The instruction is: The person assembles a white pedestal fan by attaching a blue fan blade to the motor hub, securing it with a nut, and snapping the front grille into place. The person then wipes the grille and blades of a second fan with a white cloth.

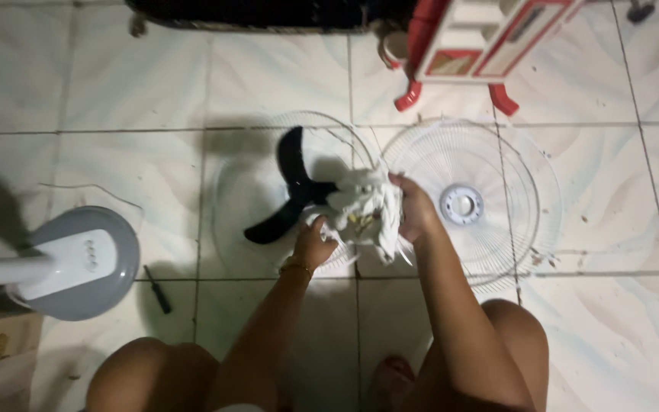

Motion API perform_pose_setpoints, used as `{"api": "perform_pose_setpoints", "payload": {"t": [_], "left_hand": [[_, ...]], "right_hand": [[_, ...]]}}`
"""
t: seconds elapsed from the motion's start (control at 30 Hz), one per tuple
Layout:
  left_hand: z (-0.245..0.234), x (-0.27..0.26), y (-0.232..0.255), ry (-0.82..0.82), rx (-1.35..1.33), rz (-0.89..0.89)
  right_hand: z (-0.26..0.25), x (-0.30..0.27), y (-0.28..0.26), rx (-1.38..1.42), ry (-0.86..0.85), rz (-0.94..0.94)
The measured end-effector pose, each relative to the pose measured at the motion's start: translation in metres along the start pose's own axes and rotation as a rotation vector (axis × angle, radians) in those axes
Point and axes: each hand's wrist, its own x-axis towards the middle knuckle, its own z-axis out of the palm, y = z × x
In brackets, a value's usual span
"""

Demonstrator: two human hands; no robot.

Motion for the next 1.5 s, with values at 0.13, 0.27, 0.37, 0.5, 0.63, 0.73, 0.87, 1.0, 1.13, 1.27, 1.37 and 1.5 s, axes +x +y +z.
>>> {"api": "perform_pose_setpoints", "payload": {"t": [0.13, 0.27, 0.37, 0.5, 0.63, 0.73, 0.87, 1.0, 1.13, 1.27, 1.37, 1.5], "left_hand": [[-0.048, 0.014, 0.023, -0.149, -0.904, -0.595], [-0.099, -0.01, 0.029, -0.181, -0.951, -0.416], [-0.117, -0.016, 0.022, -0.108, -0.612, -0.229], [-0.097, -0.015, 0.015, -0.029, -1.071, -0.45], [-0.101, -0.005, 0.007, 0.008, -1.12, -0.419], [-0.112, -0.01, 0.0, 0.011, -1.143, -0.406], [-0.126, -0.006, 0.002, -0.076, -1.204, -0.304], [-0.097, -0.015, 0.021, -0.099, -1.19, -0.403], [-0.087, -0.012, 0.023, 0.028, -1.097, -0.11], [-0.097, -0.013, 0.019, -0.067, -1.249, -0.221], [-0.112, -0.009, 0.021, -0.052, -1.26, -0.454], [-0.107, -0.02, 0.03, -0.136, -1.247, -0.577]], "right_hand": [[0.029, -0.002, 0.014, -0.067, -0.047, 0.043], [0.068, -0.027, 0.029, -0.234, -0.108, -0.092], [0.092, -0.048, 0.061, -0.675, -0.242, -0.548], [0.097, -0.054, 0.105, -1.248, -0.393, -1.328], [0.086, -0.029, 0.103, -1.11, -0.486, -1.081], [0.068, -0.013, 0.081, -1.325, -0.08, -0.517], [0.064, 0.005, 0.067, -0.856, -0.043, -0.56], [0.071, 0.001, 0.106, -1.019, -0.244, -1.217], [0.076, 0.002, 0.114, -1.337, -0.109, -1.368], [0.076, 0.014, 0.094, -0.509, -0.026, -0.667], [0.083, 0.026, 0.097, -0.348, -0.069, -0.539], [0.071, 0.027, 0.129, -1.023, -0.254, -1.186]]}}
